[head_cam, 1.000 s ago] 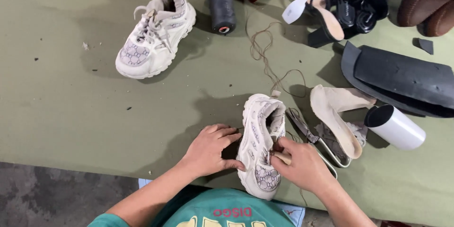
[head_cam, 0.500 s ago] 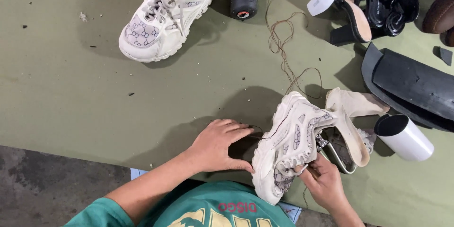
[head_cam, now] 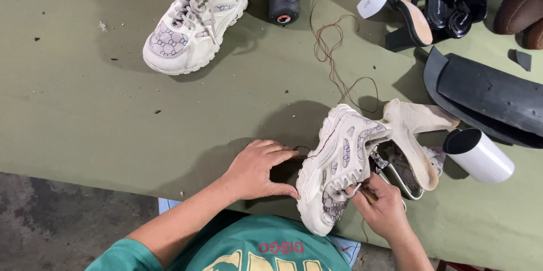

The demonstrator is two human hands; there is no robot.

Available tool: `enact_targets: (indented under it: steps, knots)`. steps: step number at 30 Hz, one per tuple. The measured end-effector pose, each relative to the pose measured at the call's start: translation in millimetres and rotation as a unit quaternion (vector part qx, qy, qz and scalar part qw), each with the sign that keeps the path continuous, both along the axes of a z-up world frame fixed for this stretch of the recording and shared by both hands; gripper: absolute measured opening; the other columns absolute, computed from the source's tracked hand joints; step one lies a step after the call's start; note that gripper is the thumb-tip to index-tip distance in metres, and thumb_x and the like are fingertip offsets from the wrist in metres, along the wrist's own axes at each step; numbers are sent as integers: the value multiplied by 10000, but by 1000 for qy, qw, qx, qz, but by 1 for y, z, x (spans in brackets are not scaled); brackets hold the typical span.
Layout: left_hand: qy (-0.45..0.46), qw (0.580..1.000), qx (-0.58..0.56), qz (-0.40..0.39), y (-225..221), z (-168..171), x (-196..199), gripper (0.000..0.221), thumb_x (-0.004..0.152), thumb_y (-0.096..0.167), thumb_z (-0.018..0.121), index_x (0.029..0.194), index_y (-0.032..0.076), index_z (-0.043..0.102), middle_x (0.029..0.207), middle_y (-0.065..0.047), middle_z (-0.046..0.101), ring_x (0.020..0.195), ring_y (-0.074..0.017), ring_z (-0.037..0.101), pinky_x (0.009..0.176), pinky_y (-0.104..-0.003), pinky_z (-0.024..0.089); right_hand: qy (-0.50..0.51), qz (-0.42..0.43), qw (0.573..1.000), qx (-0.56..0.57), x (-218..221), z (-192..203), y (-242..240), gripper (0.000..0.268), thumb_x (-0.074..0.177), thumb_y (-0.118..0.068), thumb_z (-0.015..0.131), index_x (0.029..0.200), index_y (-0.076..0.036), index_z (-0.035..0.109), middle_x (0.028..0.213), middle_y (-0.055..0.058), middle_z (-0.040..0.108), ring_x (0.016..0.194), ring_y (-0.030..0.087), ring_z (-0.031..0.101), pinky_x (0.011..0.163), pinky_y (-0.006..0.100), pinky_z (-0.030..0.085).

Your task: Hand-sewing the upper part of a white sneaker using a needle tool and thread on a repair bench.

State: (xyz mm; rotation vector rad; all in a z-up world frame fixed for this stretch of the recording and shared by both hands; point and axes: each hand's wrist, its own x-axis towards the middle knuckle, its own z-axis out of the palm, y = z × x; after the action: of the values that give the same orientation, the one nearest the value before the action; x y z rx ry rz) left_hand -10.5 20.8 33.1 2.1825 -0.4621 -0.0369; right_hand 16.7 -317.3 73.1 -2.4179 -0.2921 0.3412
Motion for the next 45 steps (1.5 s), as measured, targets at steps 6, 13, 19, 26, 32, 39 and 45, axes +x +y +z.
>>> enact_targets:
  steps: [6,13,19,26,32,39,45]
  knots:
    - [87,992,-94,16,3,10,4,1171,598,739,761,1538,130,417,1556,-68,526,1408,-301,503,1154,-466,358,-113,139,982,-59,-3,27,21,239,805,-402,796,805,-167,753,637,-66,694,513,83,589,505,269,476]
    - [37,995,29,-88,2,11,20,1552,450,759,882,1642,192,65,1726,-223,33,1561,-423,182,1203,-557,208,-192,316,925,-89,5,63,70,210,955,-329,670,942,-122,698,811,-19,700,704,181,661,575,336,506]
    - [14,998,-8,-68,4,-4,16,1503,481,766,850,1640,142,125,1707,-232,157,1553,-444,203,1219,-560,186,93,212,944,-235,29,80,86,589,901,-612,566,1231,-157,743,1225,31,790,1087,241,768,947,389,570]
    - [72,992,46,-90,2,3,19,1513,513,799,832,1647,211,21,1732,-159,76,1577,-391,93,1229,-545,96,65,257,910,-320,33,100,97,243,948,-488,579,924,-299,729,739,-52,646,694,193,610,637,351,495]
    - [79,991,40,-96,5,-4,19,1524,539,801,821,1638,141,0,1727,-151,103,1576,-392,94,1240,-528,74,-234,381,874,-187,24,90,88,130,914,-248,704,1033,-220,747,864,-25,636,684,162,646,535,305,506]
    - [64,992,34,-102,2,-12,22,1466,543,834,751,1642,139,74,1712,-171,157,1579,-395,85,1239,-547,57,244,112,879,-394,46,109,113,381,913,-552,521,1053,-331,799,706,-66,850,641,105,680,744,226,510]
    - [102,984,78,-122,3,0,25,1467,553,854,721,1642,137,47,1713,-140,145,1582,-354,41,1241,-531,20,-102,307,919,-226,31,85,72,250,860,-411,705,1035,-265,807,1019,-140,828,902,106,789,741,318,614]
